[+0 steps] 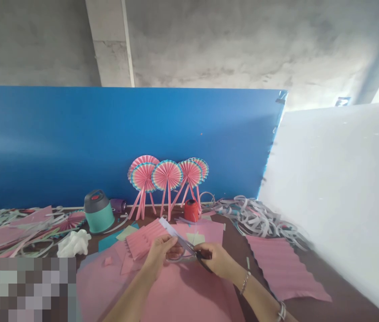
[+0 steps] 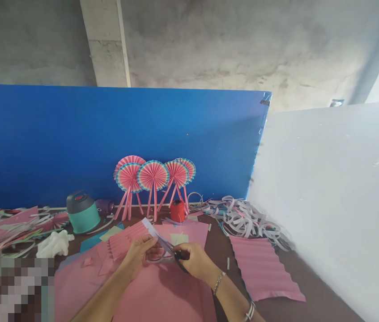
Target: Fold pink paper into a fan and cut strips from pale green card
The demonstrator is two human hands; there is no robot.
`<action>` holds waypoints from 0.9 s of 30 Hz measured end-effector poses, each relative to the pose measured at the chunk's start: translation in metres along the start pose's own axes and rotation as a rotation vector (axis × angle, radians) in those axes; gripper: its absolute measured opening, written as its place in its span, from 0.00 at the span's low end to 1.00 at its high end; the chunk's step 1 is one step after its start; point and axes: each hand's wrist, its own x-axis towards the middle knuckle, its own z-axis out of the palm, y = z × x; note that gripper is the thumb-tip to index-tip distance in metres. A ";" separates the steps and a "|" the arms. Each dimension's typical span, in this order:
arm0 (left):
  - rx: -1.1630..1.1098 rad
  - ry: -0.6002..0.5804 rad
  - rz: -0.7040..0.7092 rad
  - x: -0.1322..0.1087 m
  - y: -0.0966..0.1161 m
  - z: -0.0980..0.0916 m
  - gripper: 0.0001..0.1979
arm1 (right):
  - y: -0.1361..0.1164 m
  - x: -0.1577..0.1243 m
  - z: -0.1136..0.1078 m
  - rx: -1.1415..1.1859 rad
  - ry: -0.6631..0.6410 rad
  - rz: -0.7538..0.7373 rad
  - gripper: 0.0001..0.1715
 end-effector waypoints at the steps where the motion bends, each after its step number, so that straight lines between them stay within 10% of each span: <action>1: -0.005 0.003 0.008 -0.001 0.001 0.000 0.18 | 0.001 0.000 0.000 -0.002 0.005 0.005 0.16; 27: 0.003 0.023 0.020 0.001 -0.004 0.004 0.19 | -0.001 0.000 0.004 0.082 -0.003 0.016 0.15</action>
